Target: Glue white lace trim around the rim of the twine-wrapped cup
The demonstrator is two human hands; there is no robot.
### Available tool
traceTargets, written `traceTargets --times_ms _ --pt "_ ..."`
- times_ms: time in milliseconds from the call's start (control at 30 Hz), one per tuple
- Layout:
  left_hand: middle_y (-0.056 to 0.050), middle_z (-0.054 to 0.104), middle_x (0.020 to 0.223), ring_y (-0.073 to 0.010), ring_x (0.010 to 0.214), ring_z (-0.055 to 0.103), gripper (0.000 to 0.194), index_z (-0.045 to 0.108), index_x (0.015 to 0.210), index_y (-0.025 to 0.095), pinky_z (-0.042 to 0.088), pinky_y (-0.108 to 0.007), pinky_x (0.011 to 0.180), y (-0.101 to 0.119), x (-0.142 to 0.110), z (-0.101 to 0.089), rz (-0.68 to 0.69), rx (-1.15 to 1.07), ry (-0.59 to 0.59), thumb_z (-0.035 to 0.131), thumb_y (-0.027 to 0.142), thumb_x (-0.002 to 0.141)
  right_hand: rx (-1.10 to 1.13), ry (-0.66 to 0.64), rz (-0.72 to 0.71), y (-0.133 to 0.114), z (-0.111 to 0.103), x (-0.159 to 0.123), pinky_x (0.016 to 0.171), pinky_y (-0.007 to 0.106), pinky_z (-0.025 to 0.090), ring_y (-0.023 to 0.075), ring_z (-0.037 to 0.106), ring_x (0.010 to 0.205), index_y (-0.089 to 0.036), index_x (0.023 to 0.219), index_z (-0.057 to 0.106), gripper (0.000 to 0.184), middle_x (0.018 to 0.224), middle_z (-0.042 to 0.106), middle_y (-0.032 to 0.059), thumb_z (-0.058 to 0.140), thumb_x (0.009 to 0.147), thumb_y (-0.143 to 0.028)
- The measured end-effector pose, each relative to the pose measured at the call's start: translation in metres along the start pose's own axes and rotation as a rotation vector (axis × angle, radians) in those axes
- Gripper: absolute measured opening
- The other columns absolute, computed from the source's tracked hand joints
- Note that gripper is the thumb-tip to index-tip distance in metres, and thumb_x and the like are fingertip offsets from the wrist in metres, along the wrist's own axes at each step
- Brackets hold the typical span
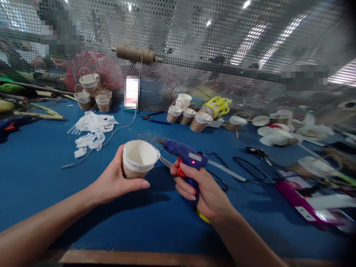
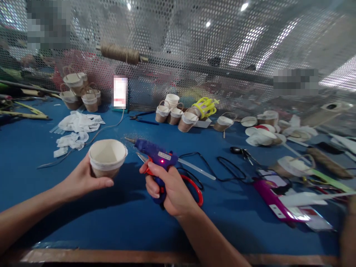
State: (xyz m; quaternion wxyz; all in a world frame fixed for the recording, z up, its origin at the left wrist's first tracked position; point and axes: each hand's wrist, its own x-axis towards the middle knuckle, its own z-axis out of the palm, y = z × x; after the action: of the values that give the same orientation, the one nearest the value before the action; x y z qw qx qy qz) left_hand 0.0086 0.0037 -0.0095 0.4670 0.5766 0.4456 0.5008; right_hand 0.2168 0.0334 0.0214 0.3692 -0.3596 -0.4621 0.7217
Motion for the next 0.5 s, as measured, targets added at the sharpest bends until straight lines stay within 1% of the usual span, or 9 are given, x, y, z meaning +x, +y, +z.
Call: traceTargets --times_ms 100,167,300,500 --pt "-0.011 0.051 0.118 -0.0236 0.108 0.05 0.064 0.034 0.124 0.018 0.037 -0.038 0.097 0.0017 -0.0025 0.0013 0.018 0.01 -0.023 0.066 0.033 0.071 0.014 -0.018 0.032 0.0035 0.0022 0.0001 0.034 0.018 0.015 0.0032 0.02 0.034 -0.015 0.07 0.061 0.02 0.039 0.035 -0.0077 0.058 0.076 -0.034" --pt "-0.011 0.05 0.12 -0.0232 0.109 0.049 0.06 0.034 0.124 0.018 0.036 -0.038 0.098 0.0021 -0.003 0.0018 0.038 0.028 -0.03 0.063 0.033 0.074 0.029 -0.02 0.036 0.0051 0.003 0.0004 0.034 0.017 0.015 0.0029 0.021 0.034 -0.015 0.071 0.062 0.02 0.039 0.035 -0.0077 0.058 0.077 -0.034" --pt "-0.011 0.048 0.121 -0.023 0.111 0.047 0.06 0.033 0.124 0.018 0.033 -0.038 0.1 0.0001 -0.0024 0.0029 0.069 0.096 -0.02 0.064 0.031 0.074 0.092 -0.027 0.038 0.0073 0.0049 0.0011 0.034 0.016 0.016 0.0029 0.021 0.035 -0.016 0.07 0.063 0.019 0.04 0.034 -0.0076 0.06 0.075 -0.034" --pt "-0.011 0.047 0.121 -0.0228 0.111 0.047 0.061 0.03 0.122 0.019 0.034 -0.037 0.099 0.0 -0.001 0.0047 0.076 0.115 -0.014 0.064 0.032 0.074 0.155 -0.057 0.065 0.0081 0.0057 0.0002 0.034 0.016 0.014 0.002 0.02 0.034 -0.015 0.069 0.064 0.018 0.041 0.035 -0.0078 0.062 0.074 -0.032"
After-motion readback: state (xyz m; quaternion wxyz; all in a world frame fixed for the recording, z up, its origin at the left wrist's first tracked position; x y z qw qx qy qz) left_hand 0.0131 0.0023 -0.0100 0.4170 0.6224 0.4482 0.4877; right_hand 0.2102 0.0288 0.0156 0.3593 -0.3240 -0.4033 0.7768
